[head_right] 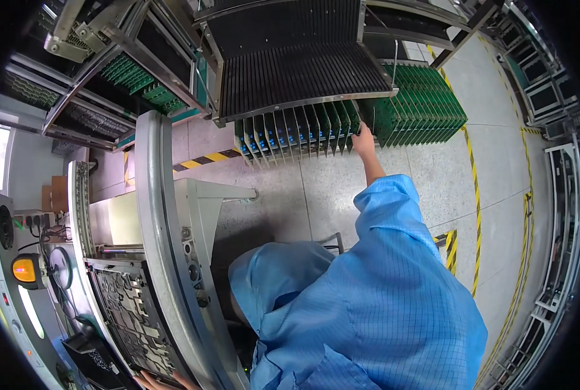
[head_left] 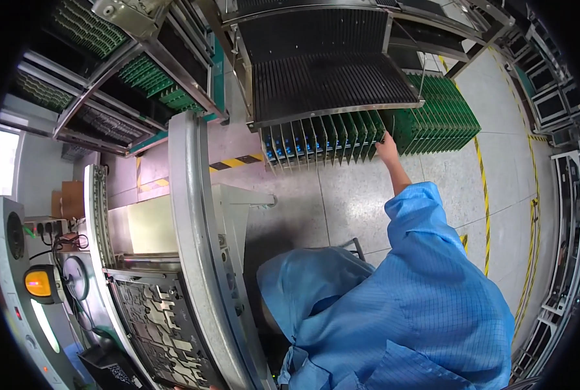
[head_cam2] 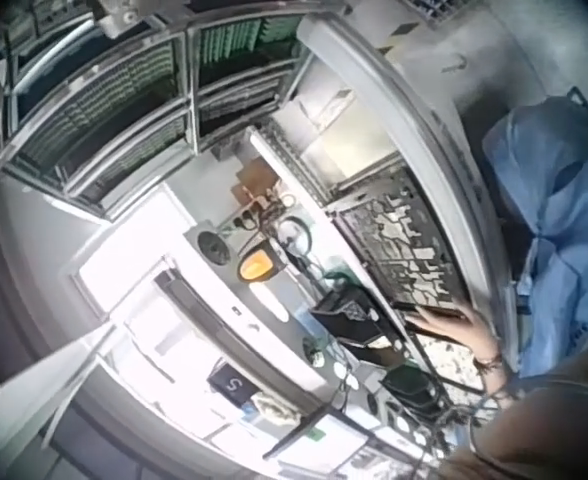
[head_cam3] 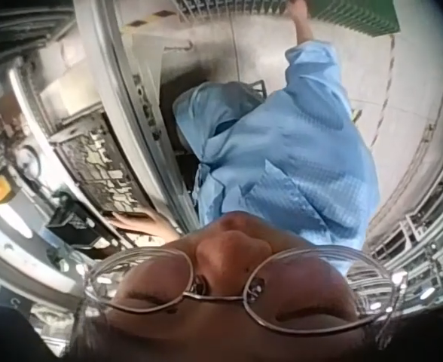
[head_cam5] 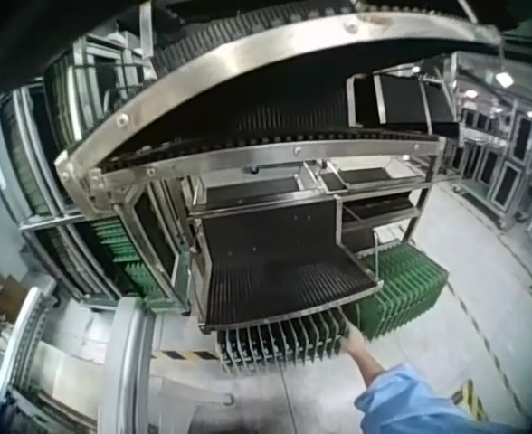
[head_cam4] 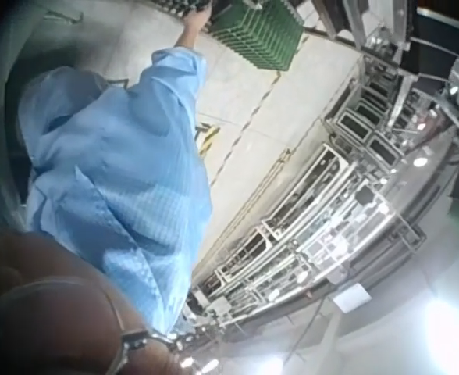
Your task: The person assembles electronic components onto printed circuit boards by hand, taking components from a component tray and placing them into a mounting frame.
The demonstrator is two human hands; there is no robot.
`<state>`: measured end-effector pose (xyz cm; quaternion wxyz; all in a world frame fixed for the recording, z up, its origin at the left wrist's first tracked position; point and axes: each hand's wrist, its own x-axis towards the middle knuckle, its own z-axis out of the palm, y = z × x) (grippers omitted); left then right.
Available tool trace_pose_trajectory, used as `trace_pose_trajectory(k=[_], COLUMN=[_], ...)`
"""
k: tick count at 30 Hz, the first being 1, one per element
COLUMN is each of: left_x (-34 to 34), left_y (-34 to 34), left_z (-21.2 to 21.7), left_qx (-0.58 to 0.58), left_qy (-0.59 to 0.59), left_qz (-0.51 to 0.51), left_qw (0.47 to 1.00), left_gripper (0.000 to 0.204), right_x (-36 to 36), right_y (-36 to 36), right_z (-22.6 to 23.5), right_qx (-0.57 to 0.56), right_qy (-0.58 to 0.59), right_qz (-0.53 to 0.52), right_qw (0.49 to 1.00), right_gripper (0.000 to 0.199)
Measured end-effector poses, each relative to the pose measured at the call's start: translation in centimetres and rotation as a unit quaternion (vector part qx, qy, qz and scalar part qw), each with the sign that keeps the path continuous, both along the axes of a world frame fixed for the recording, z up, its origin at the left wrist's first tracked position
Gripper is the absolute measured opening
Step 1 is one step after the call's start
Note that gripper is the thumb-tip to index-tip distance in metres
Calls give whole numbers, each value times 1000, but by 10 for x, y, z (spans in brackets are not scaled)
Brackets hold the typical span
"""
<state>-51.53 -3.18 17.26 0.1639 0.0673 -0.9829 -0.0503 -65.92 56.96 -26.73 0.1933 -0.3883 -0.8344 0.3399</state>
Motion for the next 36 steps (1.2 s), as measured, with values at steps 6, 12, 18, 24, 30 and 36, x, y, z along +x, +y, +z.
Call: trace_pose_trajectory(k=[6, 12, 18, 24, 30, 36], left_x=[1, 5, 9, 8, 13, 10], left_y=[3, -1, -9, -23, -41, -65], left_z=[0, 2, 3, 7, 14, 22], left_qx=[4, -12, -21, 3, 25, 21], left_qy=[-18, -11, 0, 22, 44, 86], left_qz=[17, 24, 26, 22, 18, 15], left_qw=[1000, 1000, 999, 1000, 999, 996], left_gripper=[60, 61, 60, 65, 70, 66], right_x=[-1, 18, 49, 81, 144, 114], right_y=[12, -18, -46, -52, -36, -5], right_z=[10, 30, 18, 30, 102, 298], right_qx=[-53, -16, 11, -23, -7, 98], right_qy=[-39, 4, 58, -4, -67, -279], right_qz=[28, -4, -16, -42, 13, 234], right_qw=[997, 1000, 998, 999, 998, 926], right_gripper=[39, 36, 37, 32, 32, 30])
